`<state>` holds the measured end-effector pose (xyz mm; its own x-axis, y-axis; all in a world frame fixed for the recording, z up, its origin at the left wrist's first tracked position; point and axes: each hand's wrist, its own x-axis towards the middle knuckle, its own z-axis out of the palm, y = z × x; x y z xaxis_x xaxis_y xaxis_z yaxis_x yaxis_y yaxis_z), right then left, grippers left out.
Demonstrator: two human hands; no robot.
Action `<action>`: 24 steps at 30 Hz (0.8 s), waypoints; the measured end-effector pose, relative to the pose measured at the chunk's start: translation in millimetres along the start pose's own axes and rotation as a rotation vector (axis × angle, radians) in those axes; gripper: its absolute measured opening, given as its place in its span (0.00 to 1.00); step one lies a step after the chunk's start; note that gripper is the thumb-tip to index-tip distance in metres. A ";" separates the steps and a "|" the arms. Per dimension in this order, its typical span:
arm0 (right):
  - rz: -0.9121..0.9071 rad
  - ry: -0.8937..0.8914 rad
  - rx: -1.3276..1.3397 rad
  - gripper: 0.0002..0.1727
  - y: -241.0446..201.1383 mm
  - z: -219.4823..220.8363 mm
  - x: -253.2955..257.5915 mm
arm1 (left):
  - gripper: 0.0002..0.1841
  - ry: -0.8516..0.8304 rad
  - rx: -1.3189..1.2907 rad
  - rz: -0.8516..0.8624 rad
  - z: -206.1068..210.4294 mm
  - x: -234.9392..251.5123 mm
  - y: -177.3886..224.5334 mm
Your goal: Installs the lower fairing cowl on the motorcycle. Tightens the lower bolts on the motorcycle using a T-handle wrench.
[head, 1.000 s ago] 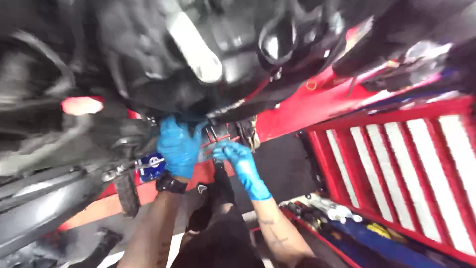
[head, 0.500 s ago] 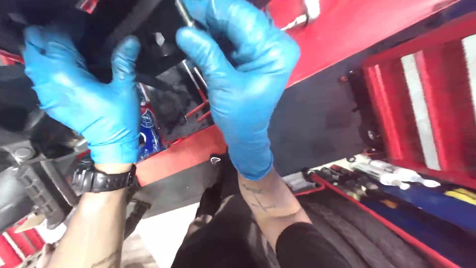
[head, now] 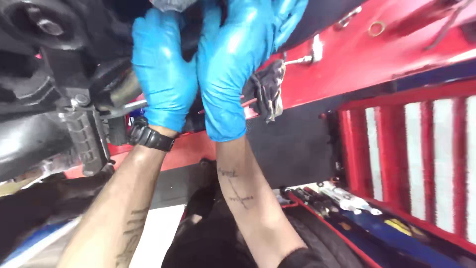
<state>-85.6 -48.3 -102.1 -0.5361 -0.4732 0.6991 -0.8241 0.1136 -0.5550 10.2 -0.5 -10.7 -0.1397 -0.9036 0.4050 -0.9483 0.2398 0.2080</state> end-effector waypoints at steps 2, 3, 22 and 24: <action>0.127 -0.230 -0.022 0.07 -46.7 -66.5 35.1 | 0.22 0.032 -0.093 0.020 -1.8 -2.1 0.2; 0.123 -0.211 -0.002 0.07 -51.8 -76.4 39.7 | 0.22 0.046 -0.135 0.034 -0.7 -3.2 -1.9; 0.194 -0.427 -0.322 0.21 -63.2 -96.6 59.5 | 0.21 -0.205 -0.493 -0.011 -16.8 -0.9 -8.7; 0.178 -0.439 -0.287 0.18 -60.6 -96.5 58.7 | 0.19 -0.207 -0.520 -0.018 -17.4 -0.5 -9.0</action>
<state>-84.8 1.4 16.1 -0.5954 -0.7376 0.3186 -0.7777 0.4293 -0.4593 23.8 3.9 2.7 -0.2275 -0.9474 0.2253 -0.6927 0.3200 0.6463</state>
